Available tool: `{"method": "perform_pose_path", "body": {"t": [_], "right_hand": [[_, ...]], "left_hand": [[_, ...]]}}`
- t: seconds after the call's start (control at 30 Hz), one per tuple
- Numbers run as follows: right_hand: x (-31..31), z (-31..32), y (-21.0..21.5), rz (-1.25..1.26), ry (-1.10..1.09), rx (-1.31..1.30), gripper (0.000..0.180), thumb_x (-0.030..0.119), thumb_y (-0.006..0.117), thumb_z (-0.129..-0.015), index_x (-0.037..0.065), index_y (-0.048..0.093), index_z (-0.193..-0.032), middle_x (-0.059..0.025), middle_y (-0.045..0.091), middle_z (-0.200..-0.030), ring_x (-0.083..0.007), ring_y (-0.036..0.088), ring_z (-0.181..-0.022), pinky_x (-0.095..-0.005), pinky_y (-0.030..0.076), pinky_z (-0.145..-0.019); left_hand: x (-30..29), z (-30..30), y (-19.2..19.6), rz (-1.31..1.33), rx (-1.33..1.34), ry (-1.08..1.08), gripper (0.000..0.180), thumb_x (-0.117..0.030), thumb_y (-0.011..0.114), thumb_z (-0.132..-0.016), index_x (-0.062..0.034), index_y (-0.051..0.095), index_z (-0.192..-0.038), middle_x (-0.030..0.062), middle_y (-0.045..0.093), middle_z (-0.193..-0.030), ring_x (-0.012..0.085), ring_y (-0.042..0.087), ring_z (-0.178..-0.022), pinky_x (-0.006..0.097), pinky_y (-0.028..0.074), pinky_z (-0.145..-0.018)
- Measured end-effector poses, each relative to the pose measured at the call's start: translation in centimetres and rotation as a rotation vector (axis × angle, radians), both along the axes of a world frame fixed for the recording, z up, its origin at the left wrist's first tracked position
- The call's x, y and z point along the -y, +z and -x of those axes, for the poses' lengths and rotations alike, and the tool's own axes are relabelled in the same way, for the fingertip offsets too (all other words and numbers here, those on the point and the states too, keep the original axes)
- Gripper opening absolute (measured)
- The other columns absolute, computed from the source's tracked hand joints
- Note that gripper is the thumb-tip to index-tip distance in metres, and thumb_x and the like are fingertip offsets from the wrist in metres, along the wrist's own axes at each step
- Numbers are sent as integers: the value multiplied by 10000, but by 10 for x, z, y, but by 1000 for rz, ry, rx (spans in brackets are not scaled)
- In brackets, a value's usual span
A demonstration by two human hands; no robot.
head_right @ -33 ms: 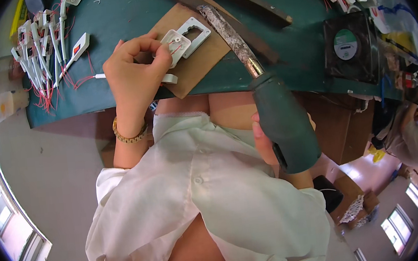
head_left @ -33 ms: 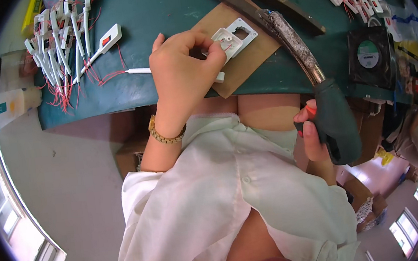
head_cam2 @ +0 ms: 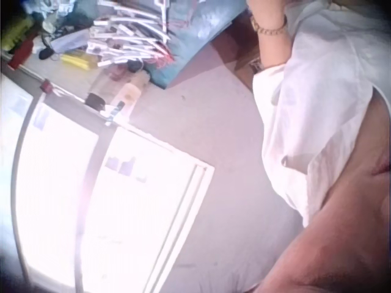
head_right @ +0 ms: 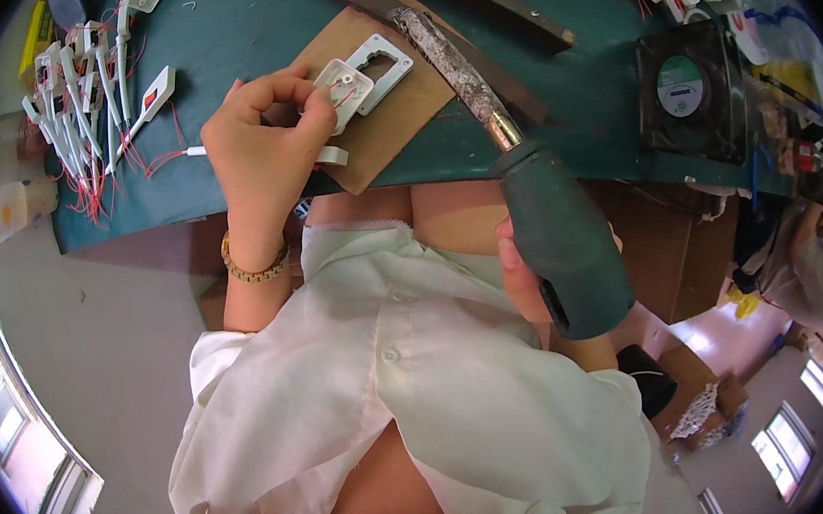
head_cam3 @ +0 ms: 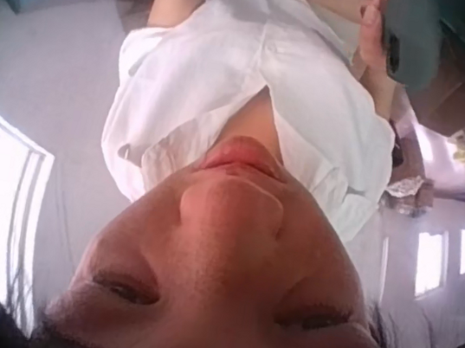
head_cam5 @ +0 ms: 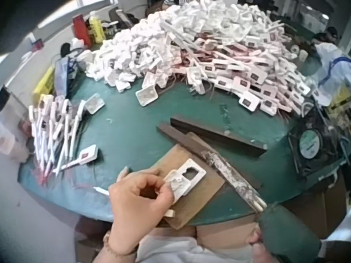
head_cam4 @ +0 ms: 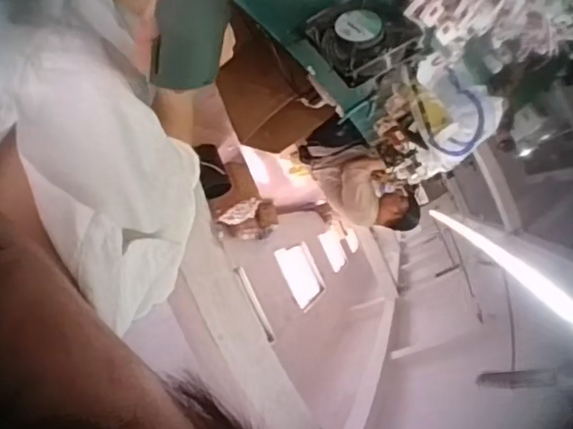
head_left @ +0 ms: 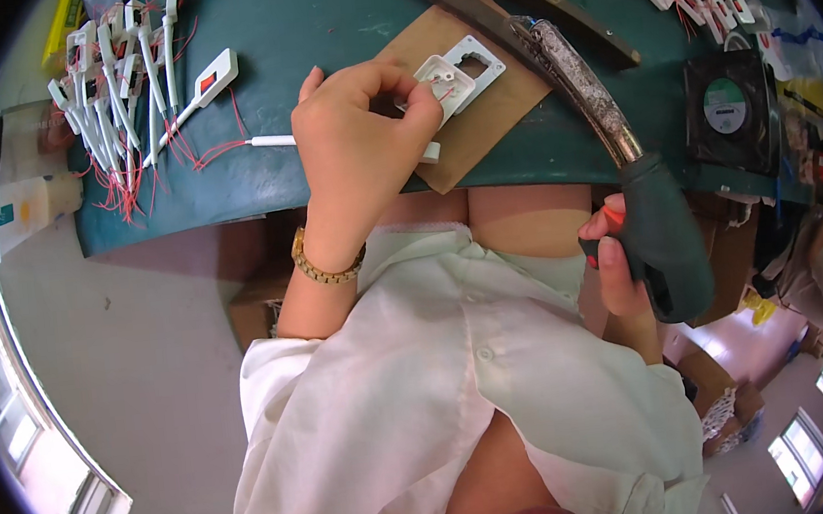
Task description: Assembling small electronic components using a handheld soldering or heating tool on an industrial assembly line.
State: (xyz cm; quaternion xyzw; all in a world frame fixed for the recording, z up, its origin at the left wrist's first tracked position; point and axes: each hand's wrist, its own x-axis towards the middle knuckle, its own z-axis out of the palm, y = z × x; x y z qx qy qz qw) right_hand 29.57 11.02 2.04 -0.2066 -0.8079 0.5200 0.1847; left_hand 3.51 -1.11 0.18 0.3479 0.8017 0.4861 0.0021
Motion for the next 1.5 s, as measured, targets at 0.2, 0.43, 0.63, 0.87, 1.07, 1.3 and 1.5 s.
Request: {"method": "perform_pose_path", "body": {"t": [0.2, 0.43, 0.63, 0.87, 1.07, 1.3, 1.5], "right_hand": [[-5, 10, -21, 89, -59, -214, 379, 135, 568, -923, -62, 464, -1230, -123, 587, -893, -165, 565, -757, -311, 504, -676], [-14, 2, -27, -128, 0, -188, 364, 111, 580, -912, -76, 499, -1214, -114, 606, -852, -160, 564, -692, -294, 498, -634], [-17, 15, -17, -364, 112, -270, 334, 21, 595, -876, -101, 549, -1183, -125, 622, -834, -159, 585, -672, -285, 499, -597], [-12, 3, -22, -19, -191, -3, 207, -29, 693, -663, 67, 736, -842, -83, 716, -789, -225, 696, -708, -299, 555, -698], [-17, -1, -35, -207, -50, -314, 174, -63, 678, -612, 51, 724, -736, -80, 707, -717, -211, 688, -658, -289, 552, -670], [-24, -8, -42, -338, 320, -454, 310, 19, 547, -877, -102, 535, -1162, -158, 605, -879, -185, 605, -690, -326, 526, -640], [-2, -2, -9, -240, 222, -216, 301, -8, 556, -857, -84, 539, -1148, -142, 605, -906, -176, 601, -685, -325, 525, -640]], "left_hand": [[-1, -3, 0, -30, 169, 45, 57, -88, 725, -687, -43, 689, -692, 48, 699, -696, 157, 635, -586, 316, 510, -797], [-2, -4, 1, -36, 165, 64, 94, -74, 734, -684, 3, 693, -720, 90, 711, -752, 138, 635, -584, 256, 512, -593], [-1, -5, 4, -34, 222, 54, 89, -71, 720, -702, 7, 702, -742, 74, 695, -724, 110, 635, -592, 244, 503, -573], [0, -5, 3, -19, 195, 51, 91, -72, 717, -738, 13, 702, -769, 61, 698, -712, 98, 642, -598, 239, 504, -572], [-5, -9, 12, 5, 232, 106, 89, -73, 712, -779, 12, 707, -803, 40, 693, -670, 68, 637, -584, 217, 494, -552], [-2, -6, 8, -1, 226, 64, 90, -74, 709, -769, 13, 705, -791, 42, 677, -636, 60, 616, -557, 213, 486, -538], [-2, -7, 10, -4, 231, 55, 103, -82, 707, -763, 18, 700, -788, 50, 678, -654, 75, 628, -581, 224, 497, -555]]}}
